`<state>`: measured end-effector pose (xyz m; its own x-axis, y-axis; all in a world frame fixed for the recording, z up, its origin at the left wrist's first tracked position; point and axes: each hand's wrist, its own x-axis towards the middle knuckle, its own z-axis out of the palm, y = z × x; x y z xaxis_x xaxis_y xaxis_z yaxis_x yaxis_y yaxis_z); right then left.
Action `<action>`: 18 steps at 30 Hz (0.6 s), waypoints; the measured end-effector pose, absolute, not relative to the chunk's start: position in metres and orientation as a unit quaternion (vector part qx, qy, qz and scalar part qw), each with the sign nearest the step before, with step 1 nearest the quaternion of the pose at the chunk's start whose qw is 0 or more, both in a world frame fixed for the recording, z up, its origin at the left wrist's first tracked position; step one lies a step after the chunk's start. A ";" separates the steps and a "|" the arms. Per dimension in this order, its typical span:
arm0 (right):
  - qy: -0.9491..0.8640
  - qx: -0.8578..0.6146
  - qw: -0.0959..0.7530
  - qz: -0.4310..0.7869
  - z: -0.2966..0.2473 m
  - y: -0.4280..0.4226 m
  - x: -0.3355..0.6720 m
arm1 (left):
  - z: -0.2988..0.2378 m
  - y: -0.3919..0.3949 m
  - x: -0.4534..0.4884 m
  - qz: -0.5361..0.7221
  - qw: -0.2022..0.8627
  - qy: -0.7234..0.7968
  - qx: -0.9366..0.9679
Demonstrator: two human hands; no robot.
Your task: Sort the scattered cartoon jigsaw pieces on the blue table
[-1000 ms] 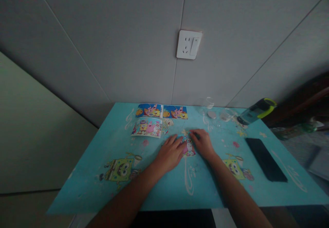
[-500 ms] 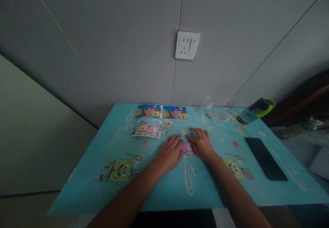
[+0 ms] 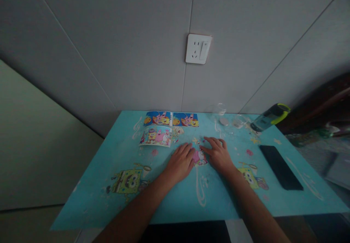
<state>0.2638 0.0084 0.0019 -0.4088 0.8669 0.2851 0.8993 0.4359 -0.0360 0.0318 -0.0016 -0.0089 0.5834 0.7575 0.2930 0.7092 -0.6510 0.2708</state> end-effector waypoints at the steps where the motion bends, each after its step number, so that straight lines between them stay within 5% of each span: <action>1: -0.836 -0.529 0.131 -0.064 0.002 0.008 0.262 | -0.009 -0.002 0.032 0.194 0.062 0.413 0.888; 18: -0.815 -0.562 0.120 -0.082 0.003 -0.004 0.253 | -0.015 -0.005 0.040 0.167 0.055 0.349 0.920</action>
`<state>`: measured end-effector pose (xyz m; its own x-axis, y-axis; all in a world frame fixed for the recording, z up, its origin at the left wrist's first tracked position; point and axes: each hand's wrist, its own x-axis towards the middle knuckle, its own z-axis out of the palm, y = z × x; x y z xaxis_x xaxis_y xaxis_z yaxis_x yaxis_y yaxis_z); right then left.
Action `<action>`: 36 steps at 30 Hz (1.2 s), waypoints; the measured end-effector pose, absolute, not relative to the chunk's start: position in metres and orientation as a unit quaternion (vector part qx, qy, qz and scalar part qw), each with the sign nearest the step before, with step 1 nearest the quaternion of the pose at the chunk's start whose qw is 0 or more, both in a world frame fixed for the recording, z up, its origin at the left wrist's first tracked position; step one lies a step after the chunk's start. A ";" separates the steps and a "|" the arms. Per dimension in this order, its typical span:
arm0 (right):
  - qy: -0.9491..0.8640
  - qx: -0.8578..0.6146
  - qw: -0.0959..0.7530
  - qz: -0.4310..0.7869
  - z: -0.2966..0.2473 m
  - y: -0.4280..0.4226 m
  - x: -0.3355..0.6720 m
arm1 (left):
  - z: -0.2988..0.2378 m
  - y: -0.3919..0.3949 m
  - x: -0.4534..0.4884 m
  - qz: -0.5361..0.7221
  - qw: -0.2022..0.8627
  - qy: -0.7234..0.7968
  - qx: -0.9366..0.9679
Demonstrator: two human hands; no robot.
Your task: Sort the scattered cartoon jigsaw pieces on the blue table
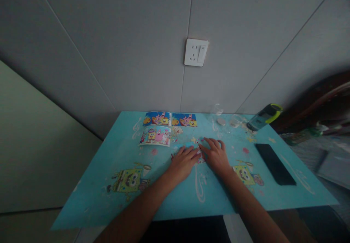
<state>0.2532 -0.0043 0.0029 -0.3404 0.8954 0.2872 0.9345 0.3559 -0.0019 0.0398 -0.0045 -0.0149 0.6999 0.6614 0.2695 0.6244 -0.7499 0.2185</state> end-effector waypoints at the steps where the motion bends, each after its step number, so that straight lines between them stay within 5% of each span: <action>1: -0.814 -0.562 0.119 -0.084 0.003 -0.005 0.253 | -0.015 -0.005 0.040 0.164 0.056 0.346 0.922; 27: -0.815 -0.559 0.122 -0.091 -0.005 -0.003 0.257 | -0.007 -0.010 0.041 0.155 0.043 0.354 0.921; 36: -0.813 -0.547 0.197 -0.033 -0.002 -0.005 0.263 | -0.003 -0.012 0.044 0.196 0.073 0.380 0.901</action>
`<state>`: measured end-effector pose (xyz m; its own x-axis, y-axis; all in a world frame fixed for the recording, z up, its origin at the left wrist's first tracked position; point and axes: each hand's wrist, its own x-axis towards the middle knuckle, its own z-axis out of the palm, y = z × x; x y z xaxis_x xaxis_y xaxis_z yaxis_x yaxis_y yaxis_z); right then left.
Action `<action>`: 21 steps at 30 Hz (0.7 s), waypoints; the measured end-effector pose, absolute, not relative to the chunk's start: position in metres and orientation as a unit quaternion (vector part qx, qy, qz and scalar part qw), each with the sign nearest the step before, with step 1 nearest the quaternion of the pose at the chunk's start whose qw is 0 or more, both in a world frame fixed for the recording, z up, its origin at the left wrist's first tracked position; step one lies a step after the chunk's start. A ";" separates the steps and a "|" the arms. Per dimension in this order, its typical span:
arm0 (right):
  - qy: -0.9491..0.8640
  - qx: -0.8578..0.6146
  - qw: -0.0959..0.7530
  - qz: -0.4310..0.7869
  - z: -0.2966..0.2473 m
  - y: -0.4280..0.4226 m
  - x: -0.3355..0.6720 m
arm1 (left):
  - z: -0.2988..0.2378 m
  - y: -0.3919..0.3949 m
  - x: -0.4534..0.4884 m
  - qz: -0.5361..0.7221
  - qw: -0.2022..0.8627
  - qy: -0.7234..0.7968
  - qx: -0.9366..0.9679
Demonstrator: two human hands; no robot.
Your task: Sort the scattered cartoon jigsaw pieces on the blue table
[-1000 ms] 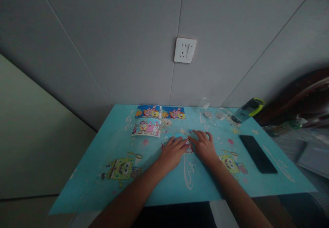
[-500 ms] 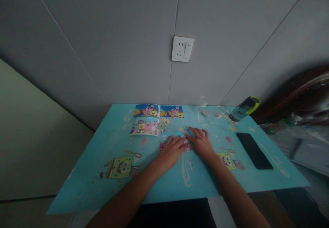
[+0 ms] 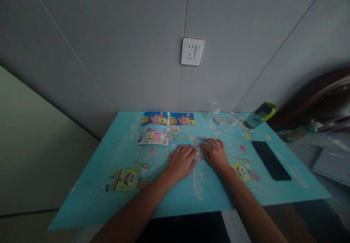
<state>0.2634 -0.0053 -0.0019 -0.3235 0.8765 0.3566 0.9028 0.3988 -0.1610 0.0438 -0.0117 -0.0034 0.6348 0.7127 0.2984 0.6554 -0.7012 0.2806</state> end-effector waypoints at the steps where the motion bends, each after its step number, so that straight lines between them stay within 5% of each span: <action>1: -0.813 -0.544 0.208 -0.017 -0.002 -0.005 0.264 | -0.002 -0.011 0.043 0.199 0.076 0.381 0.900; 11: -0.814 -0.469 0.305 0.154 0.000 -0.002 0.271 | 0.003 -0.005 0.038 0.199 0.086 0.375 0.902; 21: -0.853 -0.432 0.248 0.152 0.001 -0.004 0.284 | -0.015 -0.002 0.041 0.205 -0.006 0.336 0.919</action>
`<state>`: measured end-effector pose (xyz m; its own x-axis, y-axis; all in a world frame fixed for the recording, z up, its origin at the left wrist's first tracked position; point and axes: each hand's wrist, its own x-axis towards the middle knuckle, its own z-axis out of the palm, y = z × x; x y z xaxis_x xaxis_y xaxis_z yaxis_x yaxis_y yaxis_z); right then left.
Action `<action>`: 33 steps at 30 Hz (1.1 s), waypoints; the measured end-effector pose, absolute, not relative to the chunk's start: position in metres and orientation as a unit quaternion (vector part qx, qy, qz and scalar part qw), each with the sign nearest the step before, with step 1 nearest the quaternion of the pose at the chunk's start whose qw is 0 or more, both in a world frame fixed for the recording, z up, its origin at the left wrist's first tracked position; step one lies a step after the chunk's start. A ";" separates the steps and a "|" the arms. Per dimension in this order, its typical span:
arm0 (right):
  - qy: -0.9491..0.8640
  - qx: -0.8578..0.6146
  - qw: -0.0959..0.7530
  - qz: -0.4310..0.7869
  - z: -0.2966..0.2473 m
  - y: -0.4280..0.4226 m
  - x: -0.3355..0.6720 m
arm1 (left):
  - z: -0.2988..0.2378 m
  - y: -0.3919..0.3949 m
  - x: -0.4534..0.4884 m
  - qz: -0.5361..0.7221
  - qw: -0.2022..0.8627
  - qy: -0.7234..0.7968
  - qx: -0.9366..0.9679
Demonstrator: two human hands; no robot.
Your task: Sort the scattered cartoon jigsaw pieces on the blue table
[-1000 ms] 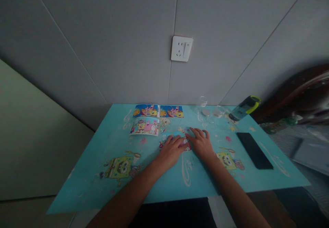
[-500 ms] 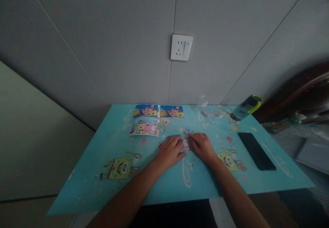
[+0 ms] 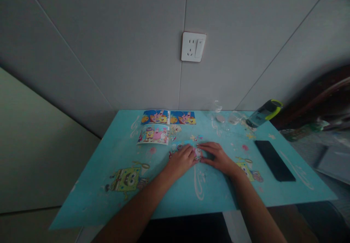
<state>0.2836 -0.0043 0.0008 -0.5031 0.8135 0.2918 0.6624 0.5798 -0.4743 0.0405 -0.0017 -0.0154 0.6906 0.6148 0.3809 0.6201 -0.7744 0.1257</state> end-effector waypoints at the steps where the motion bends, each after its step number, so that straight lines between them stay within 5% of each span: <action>1: -0.857 -0.431 0.241 0.147 0.000 -0.005 0.283 | -0.016 -0.001 0.040 -0.205 0.012 -0.333 -0.920; 33: -0.888 -0.392 0.223 0.086 0.008 -0.010 0.269 | -0.009 -0.004 0.036 -0.171 0.041 -0.329 -0.928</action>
<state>0.2689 -0.0098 0.0075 -0.5934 0.7350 0.3283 0.6585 0.6777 -0.3272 0.0361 -0.0036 -0.0086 0.7255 0.5963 0.3436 0.6240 -0.7806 0.0370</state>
